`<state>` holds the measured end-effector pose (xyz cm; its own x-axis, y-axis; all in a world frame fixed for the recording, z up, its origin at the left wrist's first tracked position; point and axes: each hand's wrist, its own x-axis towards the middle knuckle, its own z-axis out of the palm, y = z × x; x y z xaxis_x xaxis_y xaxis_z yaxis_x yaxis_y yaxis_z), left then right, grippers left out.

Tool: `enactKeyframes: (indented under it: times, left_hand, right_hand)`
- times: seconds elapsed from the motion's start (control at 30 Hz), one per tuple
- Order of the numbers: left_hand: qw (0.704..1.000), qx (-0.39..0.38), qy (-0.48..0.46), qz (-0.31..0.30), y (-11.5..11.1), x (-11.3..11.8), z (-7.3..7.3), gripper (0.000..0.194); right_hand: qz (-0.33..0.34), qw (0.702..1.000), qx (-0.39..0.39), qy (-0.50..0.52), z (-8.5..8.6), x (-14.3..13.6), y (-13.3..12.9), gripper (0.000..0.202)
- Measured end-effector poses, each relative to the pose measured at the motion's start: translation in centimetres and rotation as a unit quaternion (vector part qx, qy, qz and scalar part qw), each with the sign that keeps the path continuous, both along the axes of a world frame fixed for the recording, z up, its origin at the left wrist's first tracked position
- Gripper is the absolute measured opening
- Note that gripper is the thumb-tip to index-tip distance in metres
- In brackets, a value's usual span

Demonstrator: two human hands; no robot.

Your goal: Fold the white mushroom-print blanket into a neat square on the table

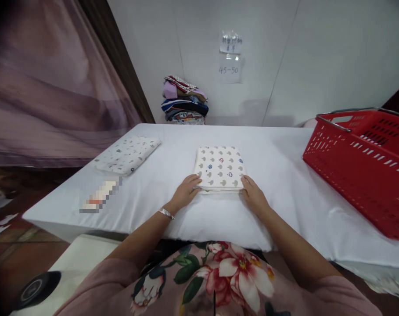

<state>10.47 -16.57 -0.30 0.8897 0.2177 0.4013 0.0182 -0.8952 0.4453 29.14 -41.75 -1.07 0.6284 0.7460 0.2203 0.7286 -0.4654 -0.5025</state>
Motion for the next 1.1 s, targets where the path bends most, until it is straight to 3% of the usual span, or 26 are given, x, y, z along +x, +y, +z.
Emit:
enactKeyframes:
  times: [0.17,0.27,0.4,0.53,0.73,0.83,0.93,1.03,1.1]
  left_hand:
    - [1.0,-0.002,0.003,0.003,-0.5,-0.5,-0.3,0.029]
    - [0.999,-0.042,-0.005,0.007,-0.9,-0.8,0.0,0.028]
    - [0.982,-0.144,-0.037,0.113,-0.7,0.1,1.0,0.03]
    - [0.936,-0.245,0.012,0.251,-0.1,2.3,1.6,0.037]
    - [0.913,-0.302,0.065,0.269,-0.5,3.5,0.9,0.038]
    - [0.908,-0.317,0.06,0.268,-0.8,3.1,0.8,0.038]
    - [0.899,-0.339,0.049,0.273,-1.1,2.9,0.9,0.043]
    - [0.897,-0.35,0.032,0.268,-1.5,2.9,1.1,0.044]
    - [0.901,-0.349,0.022,0.256,-1.9,2.9,1.1,0.042]
  right_hand:
    - [0.008,1.0,0.027,-0.015,-1.1,0.7,-0.4,0.051]
    - [0.014,0.999,0.029,-0.03,-2.0,1.0,-0.6,0.05]
    - [0.017,0.998,0.035,-0.053,-3.1,1.7,-0.5,0.047]
    - [0.028,0.997,0.036,-0.067,-4.0,2.4,-0.7,0.046]
    - [0.004,0.994,0.035,-0.1,-5.2,3.1,-2.1,0.049]
    - [0.021,0.993,-0.015,-0.115,-3.9,3.5,-2.6,0.053]
    - [0.041,0.99,-0.009,-0.138,-0.7,3.5,-1.4,0.058]
    - [0.039,0.992,0.039,-0.113,2.9,3.1,2.7,0.051]
    - [0.076,0.994,0.043,-0.063,4.4,3.0,7.0,0.043]
